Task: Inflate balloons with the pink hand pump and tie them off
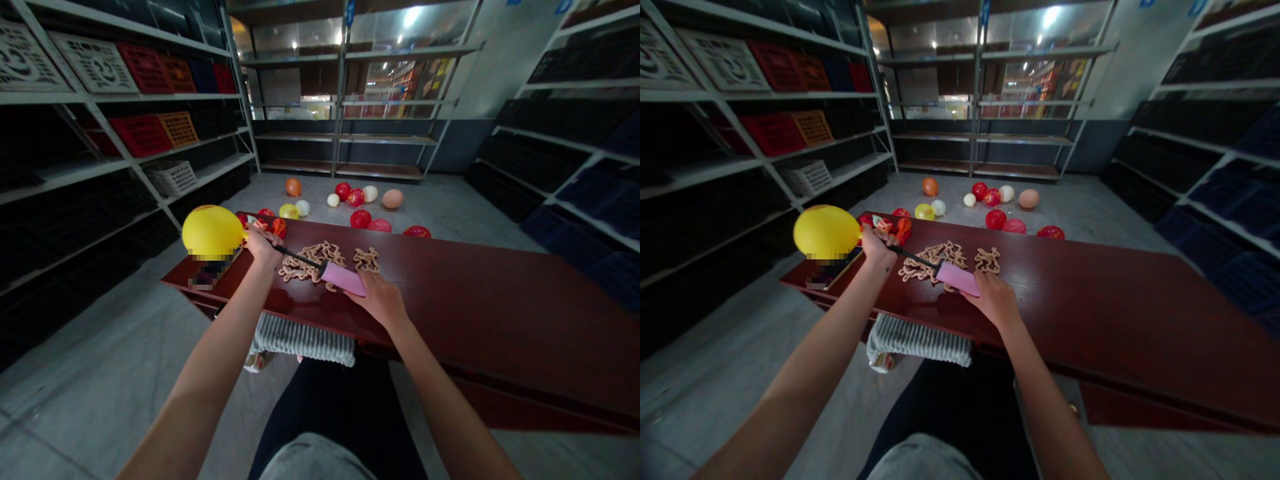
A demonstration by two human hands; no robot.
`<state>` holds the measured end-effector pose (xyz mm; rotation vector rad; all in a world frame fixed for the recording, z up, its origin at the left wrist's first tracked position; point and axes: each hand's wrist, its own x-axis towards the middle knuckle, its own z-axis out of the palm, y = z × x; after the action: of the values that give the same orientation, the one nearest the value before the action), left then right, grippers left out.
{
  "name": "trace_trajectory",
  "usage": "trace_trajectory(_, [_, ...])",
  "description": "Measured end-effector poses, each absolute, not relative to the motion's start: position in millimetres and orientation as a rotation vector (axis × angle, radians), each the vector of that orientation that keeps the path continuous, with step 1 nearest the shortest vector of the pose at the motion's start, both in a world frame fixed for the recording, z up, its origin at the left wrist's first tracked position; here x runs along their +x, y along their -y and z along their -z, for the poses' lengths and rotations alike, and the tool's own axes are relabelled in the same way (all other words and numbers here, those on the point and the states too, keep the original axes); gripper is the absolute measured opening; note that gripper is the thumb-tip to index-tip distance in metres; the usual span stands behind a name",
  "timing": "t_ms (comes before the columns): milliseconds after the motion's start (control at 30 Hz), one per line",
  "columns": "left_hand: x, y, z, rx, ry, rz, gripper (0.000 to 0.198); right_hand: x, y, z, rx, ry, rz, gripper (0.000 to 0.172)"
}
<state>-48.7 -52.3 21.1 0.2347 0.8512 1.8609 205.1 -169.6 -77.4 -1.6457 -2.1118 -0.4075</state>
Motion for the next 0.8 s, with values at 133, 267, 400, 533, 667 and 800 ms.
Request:
trace_trajectory(133, [-72.0,46.0,-40.3,0.228,-0.899,-1.922,0.060,202.5,167.7,75.8,-1.632,2.144,0.395,0.044])
trace_trajectory(267, [-70.9,48.5,-51.0,0.286,-0.842,-1.866,0.056,202.5,166.3,74.7,-1.631,2.112,0.342,0.043])
trace_trajectory(400, [-54.1,52.8,-60.7,0.339,-0.793,-1.843,0.047,207.6,165.9,75.5,-1.605,2.012,0.274,0.044])
trace_trajectory(533, [-25.9,54.2,-64.4,0.390,-0.786,-1.815,0.046,210.9,164.8,76.8,-1.603,1.958,0.217,0.043])
trace_trajectory(667, [18.9,60.5,-50.0,0.480,-0.767,-1.758,0.049,212.3,163.3,78.1,-1.611,1.923,0.217,0.044])
trace_trajectory(800, [61.6,70.1,-29.6,0.529,-0.749,-1.695,0.050,213.9,162.2,77.7,-1.678,1.871,0.200,0.044])
